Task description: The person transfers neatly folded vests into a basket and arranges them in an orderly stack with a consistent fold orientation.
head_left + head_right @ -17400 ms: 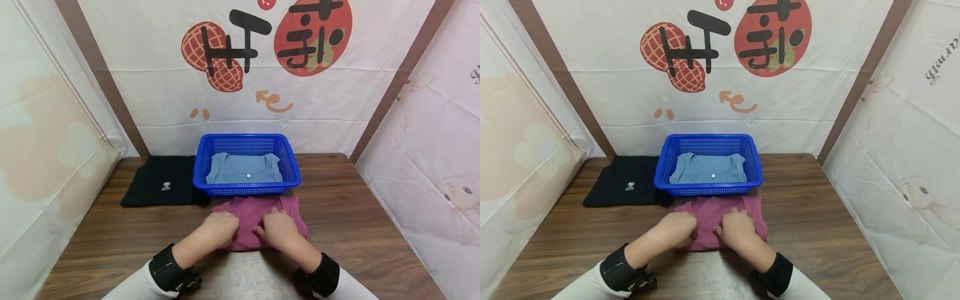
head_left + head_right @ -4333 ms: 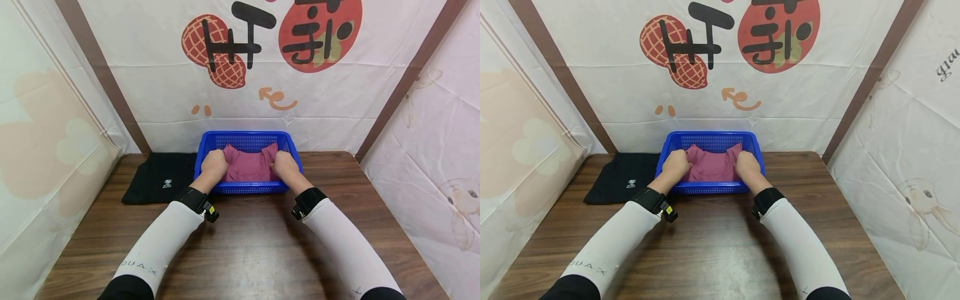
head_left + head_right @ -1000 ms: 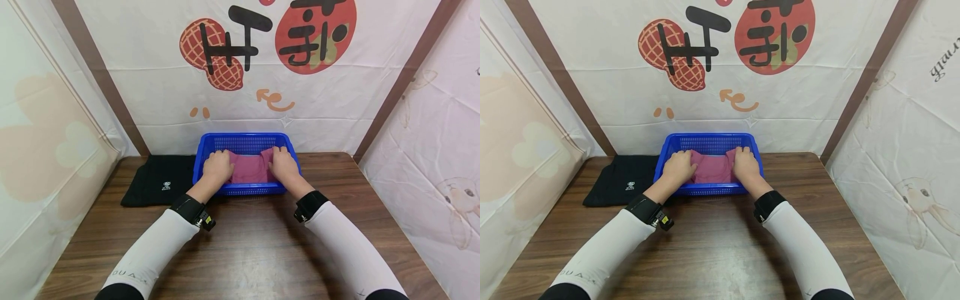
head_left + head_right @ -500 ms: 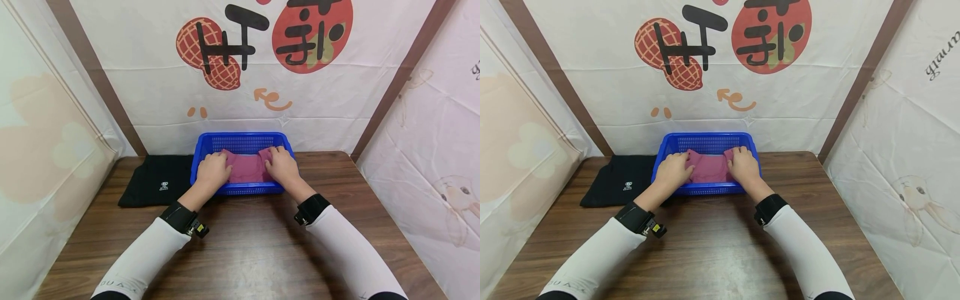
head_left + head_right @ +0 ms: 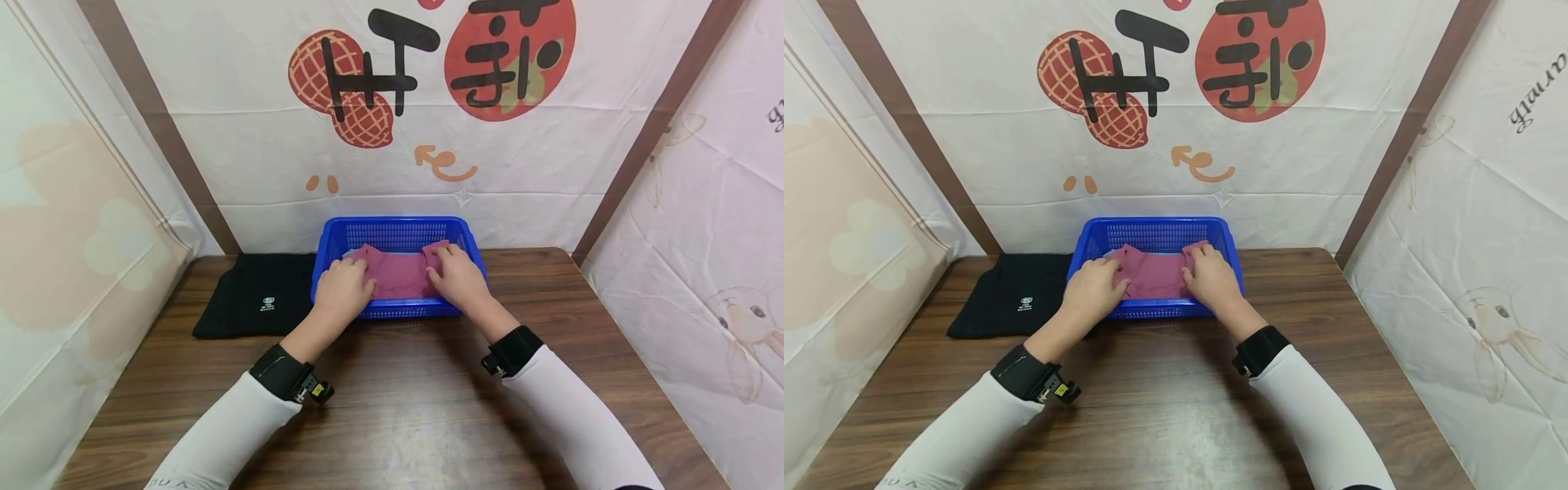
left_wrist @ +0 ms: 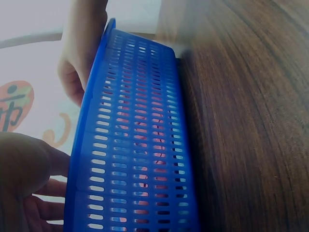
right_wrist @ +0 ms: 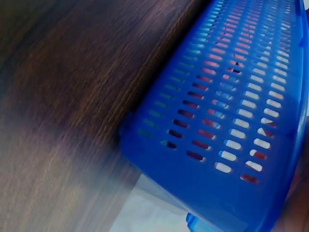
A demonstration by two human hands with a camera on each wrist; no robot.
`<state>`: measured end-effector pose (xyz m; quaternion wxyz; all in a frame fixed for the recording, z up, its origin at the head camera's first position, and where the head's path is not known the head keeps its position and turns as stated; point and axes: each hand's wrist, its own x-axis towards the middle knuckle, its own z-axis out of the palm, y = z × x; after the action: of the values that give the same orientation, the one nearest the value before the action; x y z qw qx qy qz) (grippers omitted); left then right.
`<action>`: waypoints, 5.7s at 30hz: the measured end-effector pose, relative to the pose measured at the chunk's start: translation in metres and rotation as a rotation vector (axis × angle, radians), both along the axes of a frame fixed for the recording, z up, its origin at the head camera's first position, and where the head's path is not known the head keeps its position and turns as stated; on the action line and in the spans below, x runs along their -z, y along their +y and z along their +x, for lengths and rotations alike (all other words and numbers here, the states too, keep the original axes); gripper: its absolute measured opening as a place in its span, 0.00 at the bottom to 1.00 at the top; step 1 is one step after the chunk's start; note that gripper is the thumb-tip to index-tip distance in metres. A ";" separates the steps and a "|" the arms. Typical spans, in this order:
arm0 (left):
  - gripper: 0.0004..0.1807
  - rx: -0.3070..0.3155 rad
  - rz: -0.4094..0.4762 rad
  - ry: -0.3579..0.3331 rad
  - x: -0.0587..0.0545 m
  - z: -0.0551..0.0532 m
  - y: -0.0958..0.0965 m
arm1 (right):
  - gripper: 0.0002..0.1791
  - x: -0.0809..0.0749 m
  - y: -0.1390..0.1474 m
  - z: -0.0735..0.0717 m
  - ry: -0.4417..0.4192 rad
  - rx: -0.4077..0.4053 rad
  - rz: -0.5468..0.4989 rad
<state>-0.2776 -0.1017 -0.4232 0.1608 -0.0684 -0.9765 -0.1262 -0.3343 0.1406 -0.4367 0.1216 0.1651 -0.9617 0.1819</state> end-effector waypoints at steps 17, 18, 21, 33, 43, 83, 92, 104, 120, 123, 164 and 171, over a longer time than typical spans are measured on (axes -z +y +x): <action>0.19 0.007 -0.022 0.057 0.002 0.029 -0.015 | 0.24 -0.004 -0.031 0.036 0.139 -0.235 -0.024; 0.19 0.003 -0.022 0.059 0.002 0.030 -0.017 | 0.23 -0.004 -0.034 0.039 0.151 -0.247 -0.026; 0.20 -0.004 -0.024 0.078 -0.001 0.034 -0.024 | 0.23 -0.007 -0.042 0.048 0.182 -0.278 -0.024; 0.20 -0.052 -0.049 0.171 -0.004 0.044 -0.060 | 0.22 -0.005 -0.084 0.078 0.353 -0.444 -0.011; 0.21 -0.174 -0.055 0.103 0.005 0.035 -0.097 | 0.18 -0.001 -0.113 0.107 0.409 -0.619 -0.045; 0.26 -0.235 -0.133 -0.532 0.036 0.019 -0.184 | 0.40 0.047 -0.169 0.098 -0.271 -0.647 0.383; 0.28 -0.196 -0.168 -0.545 0.037 0.020 -0.187 | 0.41 0.044 -0.168 0.097 -0.331 -0.656 0.406; 0.37 -0.245 -0.186 -0.656 0.035 0.019 -0.183 | 0.39 0.042 -0.172 0.091 -0.281 -0.620 0.467; 0.36 -0.252 -0.154 -0.716 0.032 0.030 -0.186 | 0.34 0.042 -0.177 0.095 -0.231 -0.663 0.549; 0.36 -0.226 -0.131 -0.720 0.033 0.032 -0.189 | 0.33 0.042 -0.177 0.095 -0.223 -0.685 0.551; 0.38 -0.163 -0.159 -0.755 0.027 0.058 -0.187 | 0.30 0.040 -0.172 0.105 -0.210 -0.793 0.610; 0.40 -0.167 -0.175 -0.762 0.023 0.065 -0.183 | 0.29 0.041 -0.172 0.110 -0.216 -0.802 0.611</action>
<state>-0.2128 -0.2844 -0.4464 -0.2094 0.0495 -0.9755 -0.0452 -0.2246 -0.0317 -0.4779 -0.1116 0.5290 -0.8392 -0.0590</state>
